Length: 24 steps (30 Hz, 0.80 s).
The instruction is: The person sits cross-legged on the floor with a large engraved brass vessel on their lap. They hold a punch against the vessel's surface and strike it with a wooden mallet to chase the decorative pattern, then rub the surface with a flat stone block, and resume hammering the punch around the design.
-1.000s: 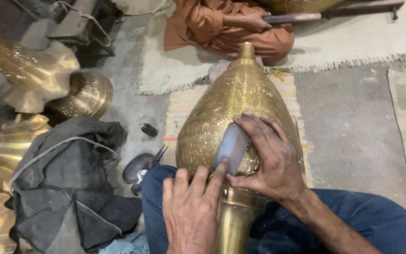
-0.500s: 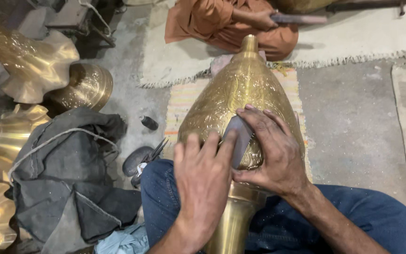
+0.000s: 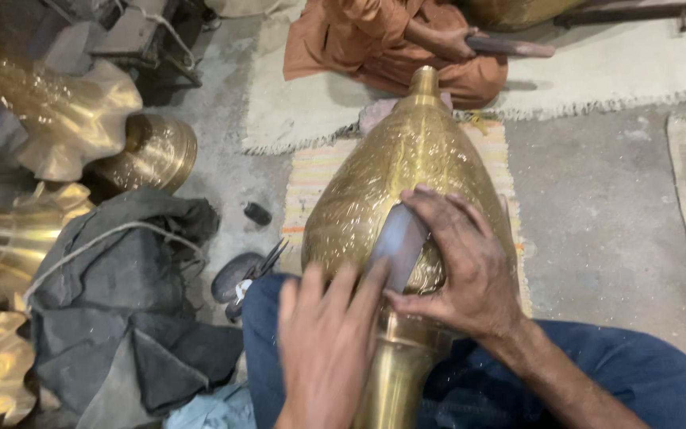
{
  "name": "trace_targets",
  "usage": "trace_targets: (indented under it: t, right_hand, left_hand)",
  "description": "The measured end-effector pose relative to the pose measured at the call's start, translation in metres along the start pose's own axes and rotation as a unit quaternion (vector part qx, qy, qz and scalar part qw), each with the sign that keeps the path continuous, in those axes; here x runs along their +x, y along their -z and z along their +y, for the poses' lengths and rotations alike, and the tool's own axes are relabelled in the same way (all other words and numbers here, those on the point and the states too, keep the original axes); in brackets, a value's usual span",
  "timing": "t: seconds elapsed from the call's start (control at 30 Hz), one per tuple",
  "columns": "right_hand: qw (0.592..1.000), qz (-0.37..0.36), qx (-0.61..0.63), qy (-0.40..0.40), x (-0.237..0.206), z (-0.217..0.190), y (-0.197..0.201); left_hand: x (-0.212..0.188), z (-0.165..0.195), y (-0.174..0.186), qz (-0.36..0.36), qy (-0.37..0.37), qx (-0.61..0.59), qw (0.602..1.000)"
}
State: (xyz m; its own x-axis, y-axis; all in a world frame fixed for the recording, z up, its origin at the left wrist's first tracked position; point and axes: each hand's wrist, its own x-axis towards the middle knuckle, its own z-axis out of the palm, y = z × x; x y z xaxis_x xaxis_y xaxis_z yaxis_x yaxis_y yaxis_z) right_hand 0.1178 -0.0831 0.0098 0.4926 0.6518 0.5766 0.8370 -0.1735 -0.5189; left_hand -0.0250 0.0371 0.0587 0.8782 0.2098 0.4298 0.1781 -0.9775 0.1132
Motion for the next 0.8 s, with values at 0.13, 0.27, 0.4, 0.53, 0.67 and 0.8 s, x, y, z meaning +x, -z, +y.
trace_targets:
  t: [0.13,0.27,0.4,0.53,0.67,0.8]
  right_hand:
    - [1.0,-0.011,-0.006,0.002,-0.001,0.002,-0.002]
    - [1.0,-0.016,-0.008,-0.005,0.001,0.002,-0.002]
    - [1.0,-0.01,-0.009,-0.018,0.002,0.001,0.002]
    - [1.0,-0.013,-0.001,-0.006,0.001,-0.001,0.004]
    - [1.0,-0.013,0.0,-0.006,0.001,-0.002,0.002]
    - [1.0,-0.005,0.003,0.005,0.002,-0.001,0.001]
  left_hand:
    - [0.0,0.003,0.001,0.005,-0.005,0.019,1.0]
    - [0.011,0.002,-0.004,-0.007,-0.034,0.03,0.999]
    - [0.003,0.002,0.003,0.011,-0.029,0.019,0.999]
    - [0.011,0.007,-0.004,-0.006,-0.025,0.017,1.0]
    - [0.011,0.007,0.005,0.009,-0.024,0.004,1.0]
    - [0.001,0.008,0.005,-0.025,0.002,0.01,1.0]
